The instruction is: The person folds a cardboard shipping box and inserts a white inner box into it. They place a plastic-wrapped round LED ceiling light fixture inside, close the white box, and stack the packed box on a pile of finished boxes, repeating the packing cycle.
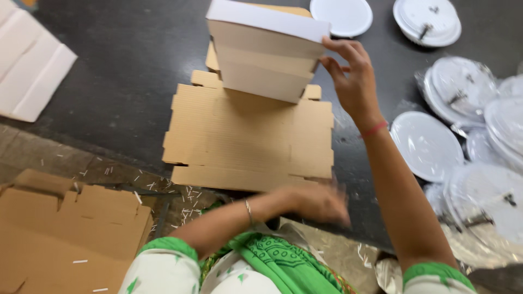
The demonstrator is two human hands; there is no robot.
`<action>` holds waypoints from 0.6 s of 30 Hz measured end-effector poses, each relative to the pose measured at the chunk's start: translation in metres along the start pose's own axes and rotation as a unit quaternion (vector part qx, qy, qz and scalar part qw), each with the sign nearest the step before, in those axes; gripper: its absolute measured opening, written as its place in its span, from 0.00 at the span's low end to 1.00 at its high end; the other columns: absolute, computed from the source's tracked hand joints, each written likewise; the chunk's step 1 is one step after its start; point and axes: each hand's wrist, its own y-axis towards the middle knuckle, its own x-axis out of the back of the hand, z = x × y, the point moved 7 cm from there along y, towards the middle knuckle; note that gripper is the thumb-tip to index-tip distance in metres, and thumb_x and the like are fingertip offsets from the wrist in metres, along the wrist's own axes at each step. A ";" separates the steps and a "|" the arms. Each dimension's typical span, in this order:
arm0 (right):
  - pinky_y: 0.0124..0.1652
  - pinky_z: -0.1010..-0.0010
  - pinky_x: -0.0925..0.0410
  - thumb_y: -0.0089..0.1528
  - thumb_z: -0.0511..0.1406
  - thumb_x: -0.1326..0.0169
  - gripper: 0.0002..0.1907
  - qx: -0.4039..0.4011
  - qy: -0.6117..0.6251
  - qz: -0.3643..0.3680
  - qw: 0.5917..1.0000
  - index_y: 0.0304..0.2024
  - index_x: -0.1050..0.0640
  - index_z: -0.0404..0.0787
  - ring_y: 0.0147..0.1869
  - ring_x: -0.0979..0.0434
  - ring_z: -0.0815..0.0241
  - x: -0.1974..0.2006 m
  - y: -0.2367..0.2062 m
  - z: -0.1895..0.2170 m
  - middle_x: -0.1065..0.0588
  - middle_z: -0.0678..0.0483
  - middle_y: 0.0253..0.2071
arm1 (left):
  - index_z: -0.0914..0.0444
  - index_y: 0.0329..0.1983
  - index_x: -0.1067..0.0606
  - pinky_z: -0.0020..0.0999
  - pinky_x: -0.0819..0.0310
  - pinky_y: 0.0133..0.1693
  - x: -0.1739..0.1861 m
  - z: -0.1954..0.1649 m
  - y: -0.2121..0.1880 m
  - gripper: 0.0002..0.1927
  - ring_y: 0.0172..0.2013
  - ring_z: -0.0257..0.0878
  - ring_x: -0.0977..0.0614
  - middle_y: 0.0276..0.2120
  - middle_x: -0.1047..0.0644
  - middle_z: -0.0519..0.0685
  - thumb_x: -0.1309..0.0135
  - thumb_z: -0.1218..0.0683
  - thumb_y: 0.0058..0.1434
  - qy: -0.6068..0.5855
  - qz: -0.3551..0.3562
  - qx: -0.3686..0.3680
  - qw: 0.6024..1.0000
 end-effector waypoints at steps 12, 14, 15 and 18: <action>0.57 0.51 0.33 0.70 0.58 0.65 0.34 -0.475 0.483 0.099 0.729 0.64 0.35 0.40 0.60 0.28 0.46 -0.115 -0.136 -0.106 0.30 0.48 0.60 | 0.58 0.59 0.27 0.51 0.26 0.56 0.038 0.106 -0.203 0.28 0.53 0.48 0.19 0.53 0.21 0.52 0.66 0.38 0.70 -0.819 -0.505 0.113 0.249; 0.56 0.56 0.32 0.68 0.57 0.65 0.38 -0.492 0.466 0.134 0.723 0.70 0.38 0.39 0.63 0.26 0.51 -0.139 -0.169 -0.101 0.30 0.50 0.66 | 0.58 0.61 0.27 0.53 0.26 0.57 0.026 0.107 -0.219 0.29 0.53 0.49 0.20 0.52 0.21 0.53 0.63 0.36 0.69 -0.822 -0.491 0.204 0.203; 0.56 0.57 0.32 0.69 0.56 0.65 0.39 -0.488 0.449 0.130 0.737 0.73 0.40 0.38 0.65 0.27 0.54 -0.146 -0.173 -0.099 0.32 0.50 0.69 | 0.57 0.61 0.27 0.55 0.26 0.58 0.020 0.106 -0.226 0.30 0.53 0.50 0.20 0.52 0.20 0.54 0.62 0.35 0.68 -0.819 -0.487 0.246 0.179; 0.60 0.53 0.35 0.67 0.51 0.60 0.36 -0.511 0.438 0.113 0.731 0.73 0.41 0.41 0.68 0.31 0.52 -0.180 -0.168 -0.087 0.32 0.48 0.69 | 0.59 0.66 0.30 0.53 0.28 0.61 0.038 0.108 -0.233 0.34 0.56 0.50 0.21 0.56 0.22 0.53 0.61 0.32 0.70 -0.832 -0.448 0.178 0.276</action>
